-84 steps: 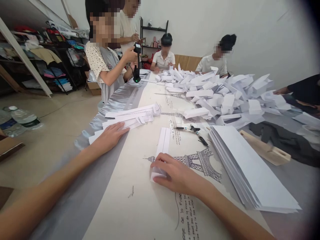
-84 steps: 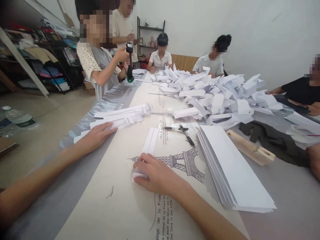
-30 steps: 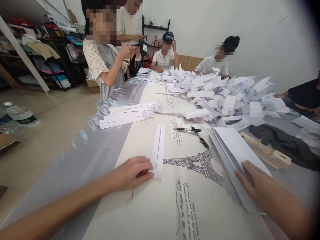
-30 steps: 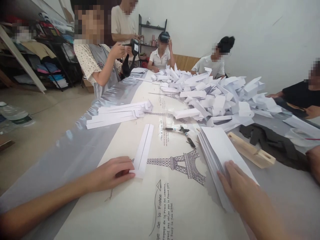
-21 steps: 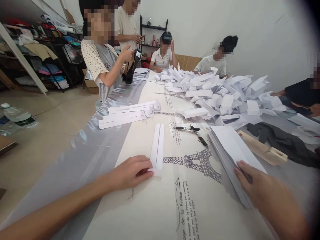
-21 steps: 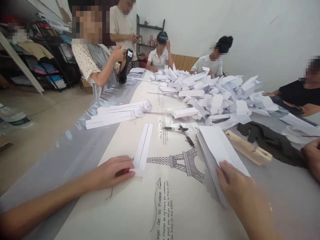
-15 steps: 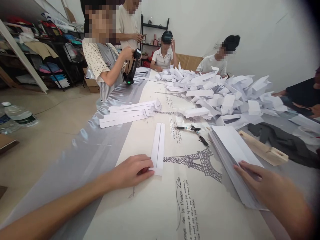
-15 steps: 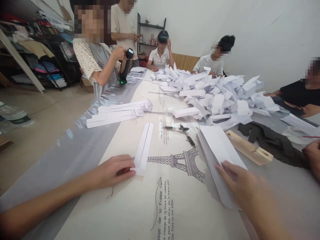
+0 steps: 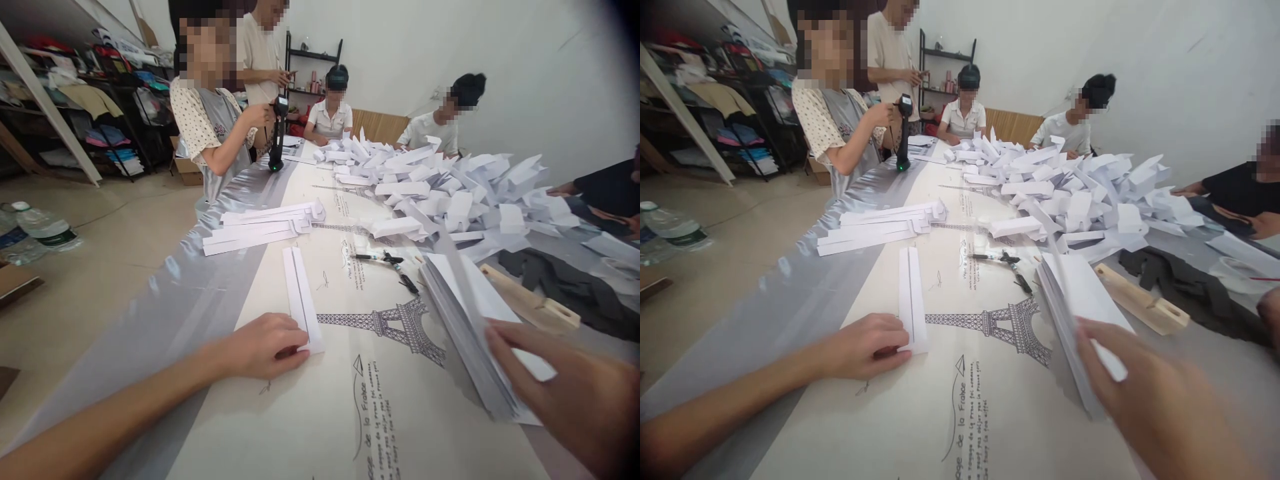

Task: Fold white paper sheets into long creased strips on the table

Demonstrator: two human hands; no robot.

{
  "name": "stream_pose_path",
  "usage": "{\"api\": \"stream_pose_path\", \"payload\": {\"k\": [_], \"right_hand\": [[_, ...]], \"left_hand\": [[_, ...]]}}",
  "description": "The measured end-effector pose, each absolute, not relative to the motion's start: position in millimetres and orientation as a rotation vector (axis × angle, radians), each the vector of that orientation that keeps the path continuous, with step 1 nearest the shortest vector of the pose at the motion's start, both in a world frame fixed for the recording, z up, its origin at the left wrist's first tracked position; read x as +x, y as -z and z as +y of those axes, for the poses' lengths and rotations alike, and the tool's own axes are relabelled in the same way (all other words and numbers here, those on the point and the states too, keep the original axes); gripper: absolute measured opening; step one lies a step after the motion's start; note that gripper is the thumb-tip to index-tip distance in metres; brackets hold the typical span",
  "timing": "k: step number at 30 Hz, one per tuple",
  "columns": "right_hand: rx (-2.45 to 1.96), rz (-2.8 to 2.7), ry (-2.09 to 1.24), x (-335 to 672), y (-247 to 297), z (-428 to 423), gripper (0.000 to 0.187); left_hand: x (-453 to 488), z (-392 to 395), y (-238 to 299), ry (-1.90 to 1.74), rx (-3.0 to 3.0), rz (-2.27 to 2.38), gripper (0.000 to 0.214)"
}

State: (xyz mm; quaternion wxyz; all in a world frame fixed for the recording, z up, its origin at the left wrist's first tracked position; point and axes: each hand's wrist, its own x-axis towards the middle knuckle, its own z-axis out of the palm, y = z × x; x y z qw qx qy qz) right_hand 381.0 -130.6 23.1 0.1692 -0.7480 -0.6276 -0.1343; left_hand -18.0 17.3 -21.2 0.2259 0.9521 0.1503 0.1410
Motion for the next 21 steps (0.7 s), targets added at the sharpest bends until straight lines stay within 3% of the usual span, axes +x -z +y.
{"api": "stream_pose_path", "payload": {"k": [2,6,12,15,21], "right_hand": [[-1.919,-2.010,0.380,334,-26,-125,0.032],[-1.787,-2.433,-0.210,254,-25,-103,0.039],[-1.474,-2.597,-0.678,238,-34,-61,0.028],[-1.250,-2.546,-0.711,257,-23,-43,0.029],[-1.282,-2.529,-0.578,269,18,-32,0.062]], "left_hand": [[-19,18,21,-0.374,2.630,0.401,0.039],[-25,20,20,-0.315,2.646,0.376,0.040],[-30,21,10,-0.351,2.841,0.181,0.034],[-27,20,9,-0.424,2.944,0.195,0.027],[-21,19,14,-0.392,2.723,0.313,0.022]]}}
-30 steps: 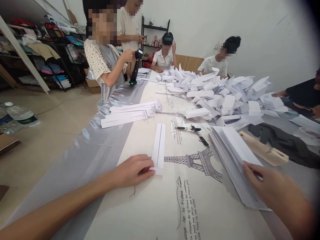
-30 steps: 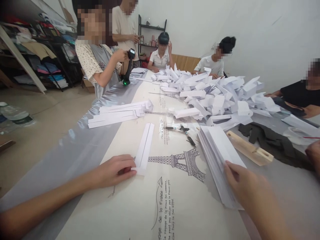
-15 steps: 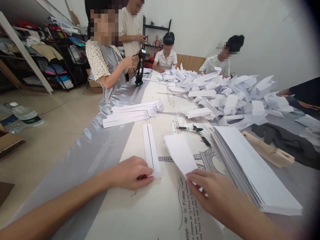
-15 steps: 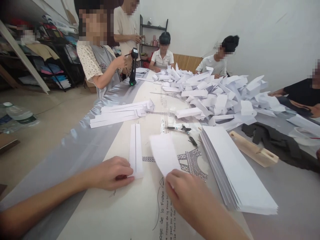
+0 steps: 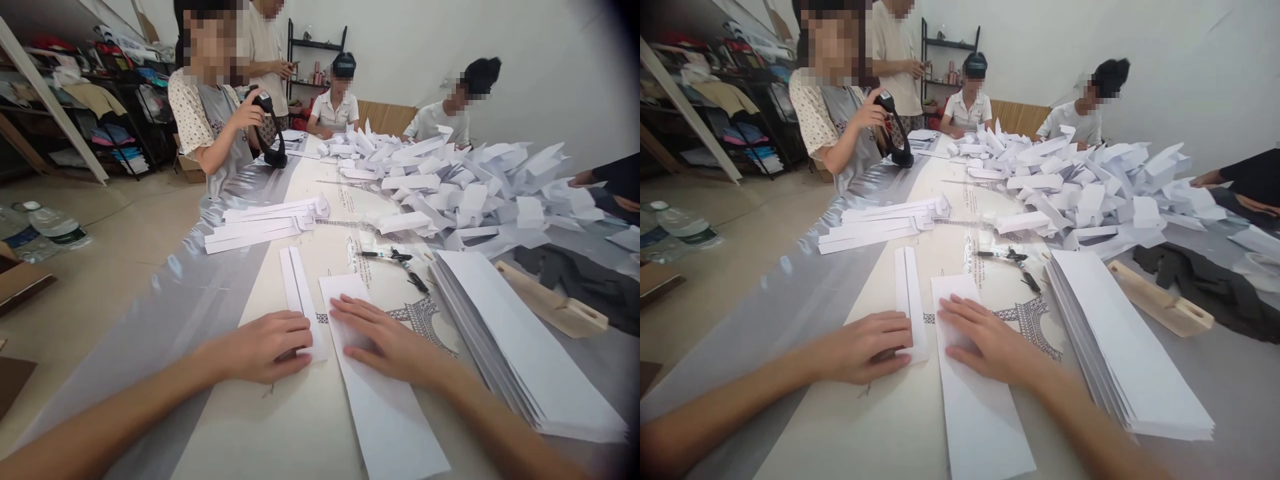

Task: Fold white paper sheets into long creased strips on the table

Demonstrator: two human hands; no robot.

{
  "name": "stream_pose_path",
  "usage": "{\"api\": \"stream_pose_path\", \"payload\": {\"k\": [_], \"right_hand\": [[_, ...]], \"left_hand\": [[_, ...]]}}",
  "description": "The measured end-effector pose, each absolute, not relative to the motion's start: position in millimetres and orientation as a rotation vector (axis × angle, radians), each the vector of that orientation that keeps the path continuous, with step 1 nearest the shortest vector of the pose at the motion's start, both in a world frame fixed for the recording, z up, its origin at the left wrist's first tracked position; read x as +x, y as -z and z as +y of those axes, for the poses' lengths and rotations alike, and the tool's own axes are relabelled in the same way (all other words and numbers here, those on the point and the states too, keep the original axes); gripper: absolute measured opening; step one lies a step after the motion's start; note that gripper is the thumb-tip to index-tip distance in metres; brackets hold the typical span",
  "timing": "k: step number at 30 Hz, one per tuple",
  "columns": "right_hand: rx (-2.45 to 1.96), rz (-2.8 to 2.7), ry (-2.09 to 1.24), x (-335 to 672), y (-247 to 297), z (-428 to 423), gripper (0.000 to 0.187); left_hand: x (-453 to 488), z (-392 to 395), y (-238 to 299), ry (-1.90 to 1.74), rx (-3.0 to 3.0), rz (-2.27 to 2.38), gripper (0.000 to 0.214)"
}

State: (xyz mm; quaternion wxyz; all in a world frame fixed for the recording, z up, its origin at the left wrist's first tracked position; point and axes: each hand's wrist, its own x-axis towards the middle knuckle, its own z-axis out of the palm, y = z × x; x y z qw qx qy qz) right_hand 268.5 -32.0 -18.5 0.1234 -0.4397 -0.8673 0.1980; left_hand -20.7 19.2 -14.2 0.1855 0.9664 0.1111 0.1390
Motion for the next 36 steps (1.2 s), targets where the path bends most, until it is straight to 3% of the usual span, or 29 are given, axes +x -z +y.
{"api": "stream_pose_path", "payload": {"k": [11,17,23,32,36], "right_hand": [[-1.295,-2.545,-0.376,257,29,-25,0.068],[-1.405,-2.273,-0.320,263,25,-25,0.050],[-1.751,-1.808,-0.449,278,16,-23,0.043],[-1.854,-1.789,-0.675,263,16,-33,0.065],[-1.836,-1.768,-0.660,256,17,-33,0.053]], "left_hand": [[-19,12,4,-0.267,2.478,0.226,0.036],[-25,19,12,-0.264,2.655,0.322,0.024],[-30,29,10,-0.292,2.759,0.383,0.012],[-30,32,12,-0.392,2.796,0.360,0.014],[-28,30,12,-0.391,2.786,0.356,0.019]]}}
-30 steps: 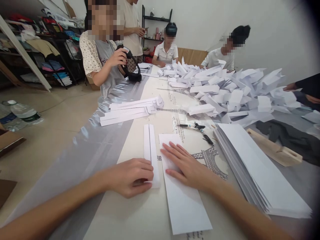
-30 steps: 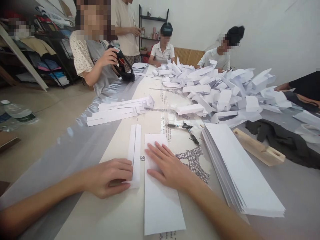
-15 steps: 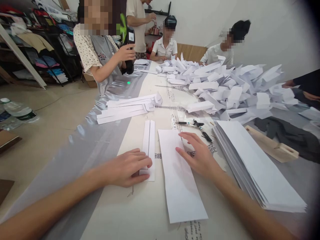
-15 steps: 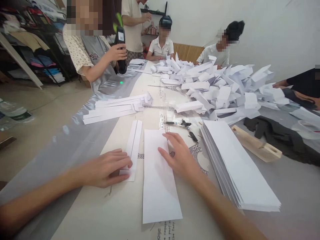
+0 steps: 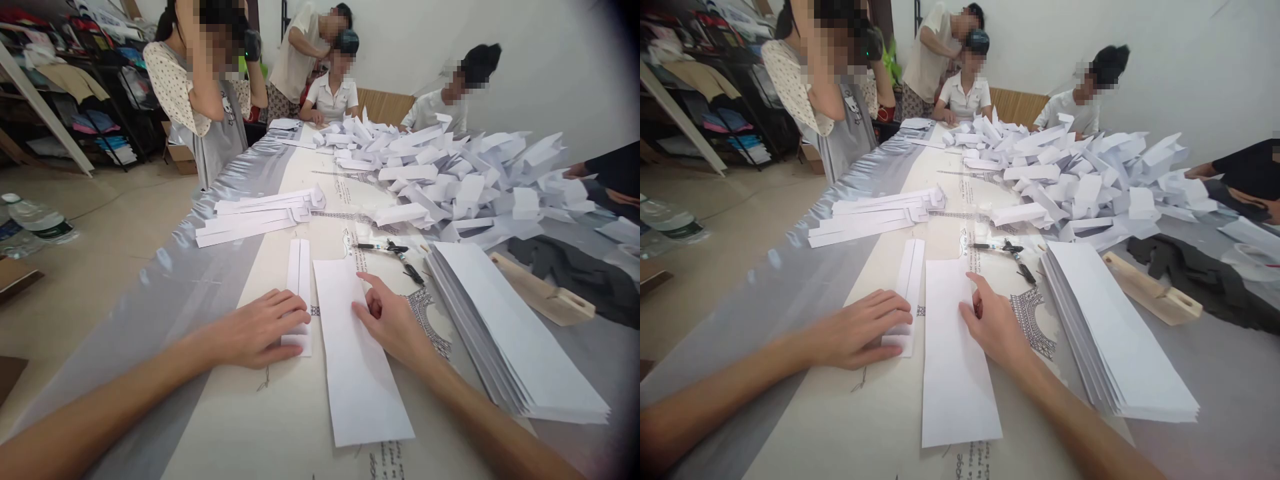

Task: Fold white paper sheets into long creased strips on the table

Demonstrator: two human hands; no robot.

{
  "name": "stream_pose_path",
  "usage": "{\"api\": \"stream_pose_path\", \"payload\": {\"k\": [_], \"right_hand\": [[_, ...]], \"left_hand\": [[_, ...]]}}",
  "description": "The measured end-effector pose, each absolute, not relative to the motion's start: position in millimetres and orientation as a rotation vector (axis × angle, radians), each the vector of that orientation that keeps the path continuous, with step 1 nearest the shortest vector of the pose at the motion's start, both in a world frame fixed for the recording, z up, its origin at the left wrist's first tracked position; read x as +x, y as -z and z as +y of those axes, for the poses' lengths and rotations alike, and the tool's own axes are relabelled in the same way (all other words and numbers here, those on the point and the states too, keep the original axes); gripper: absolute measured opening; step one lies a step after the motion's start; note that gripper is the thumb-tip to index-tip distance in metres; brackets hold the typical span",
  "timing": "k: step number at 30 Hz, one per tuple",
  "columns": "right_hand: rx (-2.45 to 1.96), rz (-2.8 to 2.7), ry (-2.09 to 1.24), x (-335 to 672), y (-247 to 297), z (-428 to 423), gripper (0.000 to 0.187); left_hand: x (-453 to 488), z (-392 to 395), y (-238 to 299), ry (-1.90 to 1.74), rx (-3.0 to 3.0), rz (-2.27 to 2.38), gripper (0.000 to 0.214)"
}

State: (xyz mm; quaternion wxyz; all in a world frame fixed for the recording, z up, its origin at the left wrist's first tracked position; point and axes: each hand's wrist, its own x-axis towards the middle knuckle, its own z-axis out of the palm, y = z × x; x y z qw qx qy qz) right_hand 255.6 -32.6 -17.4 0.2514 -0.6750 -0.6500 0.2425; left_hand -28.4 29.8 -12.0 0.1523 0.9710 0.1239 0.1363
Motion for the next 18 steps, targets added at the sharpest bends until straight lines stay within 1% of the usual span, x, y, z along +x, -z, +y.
{"api": "stream_pose_path", "payload": {"k": [4,7,9,13,18], "right_hand": [[-1.822,-1.714,-0.641,256,18,-31,0.049],[-1.805,-1.690,-0.628,258,19,-31,0.046],[-1.794,-1.695,-0.613,258,20,-31,0.046],[-1.774,-1.702,-0.637,257,18,-31,0.046],[-1.732,-1.722,-0.723,252,16,-34,0.048]], "left_hand": [[-29,28,8,-0.384,2.843,0.321,0.024],[-32,30,6,-0.342,2.918,0.270,0.046],[-34,33,4,-0.336,2.935,0.235,0.053],[-39,39,2,-0.332,2.950,0.235,0.048],[-33,31,5,-0.417,2.962,0.401,0.045]]}}
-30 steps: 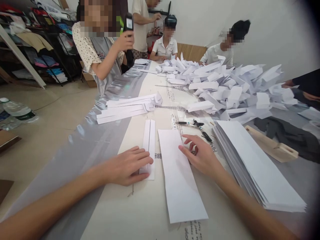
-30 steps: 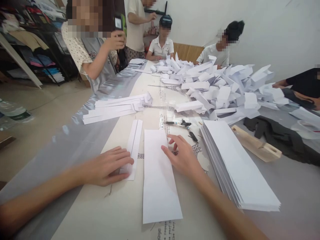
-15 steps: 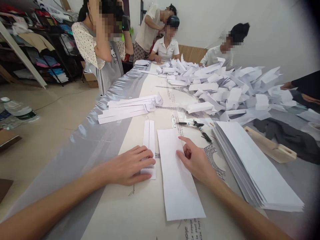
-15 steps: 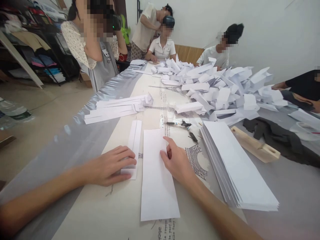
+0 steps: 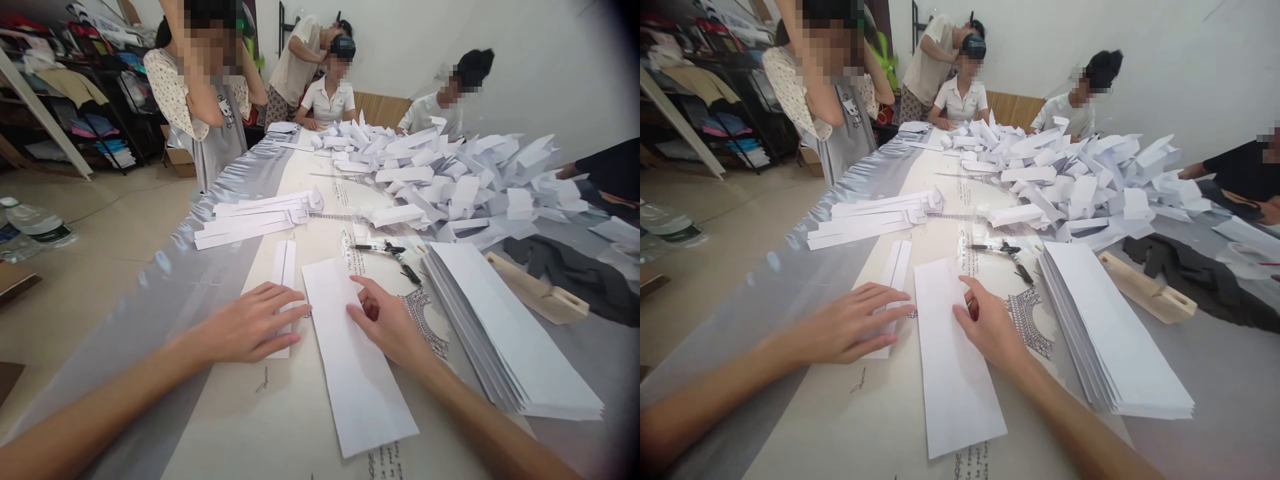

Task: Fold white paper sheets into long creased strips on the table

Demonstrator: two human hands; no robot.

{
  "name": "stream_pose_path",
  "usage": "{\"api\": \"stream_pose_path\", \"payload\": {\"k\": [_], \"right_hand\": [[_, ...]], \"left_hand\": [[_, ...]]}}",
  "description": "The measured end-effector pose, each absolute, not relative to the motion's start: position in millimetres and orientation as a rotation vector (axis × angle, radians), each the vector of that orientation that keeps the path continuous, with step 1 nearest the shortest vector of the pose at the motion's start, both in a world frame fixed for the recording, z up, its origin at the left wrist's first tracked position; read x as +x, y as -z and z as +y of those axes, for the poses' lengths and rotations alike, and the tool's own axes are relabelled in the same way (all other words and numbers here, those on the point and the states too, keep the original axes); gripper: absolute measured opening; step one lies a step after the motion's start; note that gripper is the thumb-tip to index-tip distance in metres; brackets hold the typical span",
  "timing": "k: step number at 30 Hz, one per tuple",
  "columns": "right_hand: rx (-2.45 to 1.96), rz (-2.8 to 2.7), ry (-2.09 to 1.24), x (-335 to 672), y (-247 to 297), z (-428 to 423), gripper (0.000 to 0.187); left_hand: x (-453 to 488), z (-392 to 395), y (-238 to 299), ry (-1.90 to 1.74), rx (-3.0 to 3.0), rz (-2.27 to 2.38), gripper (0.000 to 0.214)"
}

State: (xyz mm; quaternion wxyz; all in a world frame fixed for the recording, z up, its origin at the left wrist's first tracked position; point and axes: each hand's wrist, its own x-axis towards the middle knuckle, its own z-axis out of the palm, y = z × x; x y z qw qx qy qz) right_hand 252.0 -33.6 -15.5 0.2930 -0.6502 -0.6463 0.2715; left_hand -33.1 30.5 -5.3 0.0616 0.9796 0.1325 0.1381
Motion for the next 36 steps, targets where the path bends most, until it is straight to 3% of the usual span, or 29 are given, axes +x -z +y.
{"api": "stream_pose_path", "payload": {"k": [5,8,11,15,23,28,32,36], "right_hand": [[-1.650,-1.763,-0.743,249,18,-35,0.059],[-1.653,-1.853,-0.690,248,18,-35,0.041],[-1.593,-2.003,-0.634,249,19,-36,0.027],[-1.488,-2.148,-0.592,247,21,-42,0.039],[-1.378,-2.335,-0.478,239,21,-53,0.052],[-1.393,-2.239,-0.596,247,23,-49,0.048],[-1.556,-1.990,-0.816,253,26,-45,0.048],[-1.591,-1.813,-0.975,253,19,-43,0.037]], "left_hand": [[-19,9,17,-0.374,2.964,0.426,0.063],[-17,1,18,-0.335,2.948,0.416,0.060],[-15,-3,15,-0.383,2.916,0.401,0.041],[-11,-4,15,-0.543,2.886,0.446,0.025],[-16,3,23,-0.573,2.852,0.654,0.025],[-27,18,10,-0.615,2.800,0.772,0.035],[-39,37,-2,-0.670,2.522,1.253,0.030],[-43,43,0,-0.559,2.372,1.369,0.027]]}}
